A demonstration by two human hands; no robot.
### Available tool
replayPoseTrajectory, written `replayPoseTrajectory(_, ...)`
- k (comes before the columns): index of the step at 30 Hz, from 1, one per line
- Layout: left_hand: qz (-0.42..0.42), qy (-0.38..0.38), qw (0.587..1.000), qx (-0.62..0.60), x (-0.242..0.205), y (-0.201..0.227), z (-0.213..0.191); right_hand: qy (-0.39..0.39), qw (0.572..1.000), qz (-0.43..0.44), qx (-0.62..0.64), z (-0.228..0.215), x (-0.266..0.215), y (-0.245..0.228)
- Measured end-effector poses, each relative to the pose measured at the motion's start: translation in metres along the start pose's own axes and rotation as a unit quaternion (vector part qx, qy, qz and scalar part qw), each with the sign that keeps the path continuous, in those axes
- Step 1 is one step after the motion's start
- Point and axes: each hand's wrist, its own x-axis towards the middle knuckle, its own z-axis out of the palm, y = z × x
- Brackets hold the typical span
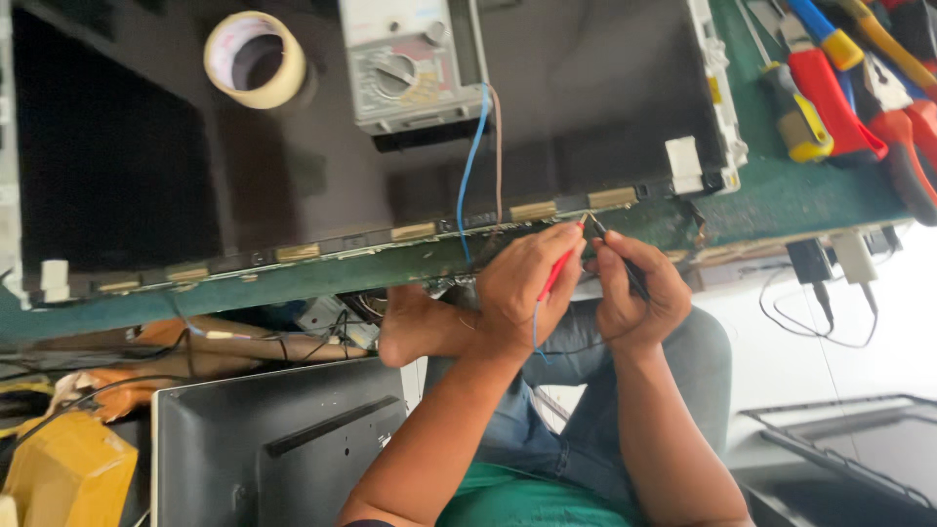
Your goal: The person places a multimeter on a disassembled TV panel and uses the multimeter probes to test various points along the bottom edge of the panel. The person adjusts the probes and the multimeter dial while testing.
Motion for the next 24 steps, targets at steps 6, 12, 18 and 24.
replayPoseTrajectory(6, 0.004, 0.021, 1.000, 0.006, 0.001, 0.000, 0.001, 0.006, 1.000, 0.000, 0.014, 0.001, -0.002, 0.000)
replayPoseTrajectory(12, 0.008, 0.026, 0.999, -0.018, -0.001, -0.002, 0.000, 0.011, 1.000, 0.013, -0.001, 0.001, -0.004, 0.001)
replayPoseTrajectory(18, 0.003, 0.003, 1.000, -0.015, 0.003, 0.001, -0.005, 0.038, 0.999, 0.010, -0.005, 0.003, -0.009, 0.005)
replayPoseTrajectory(24, -0.011, 0.002, 1.000, -0.018, -0.004, -0.004, 0.003, 0.053, 0.998, 0.006, 0.019, 0.008, -0.008, 0.003)
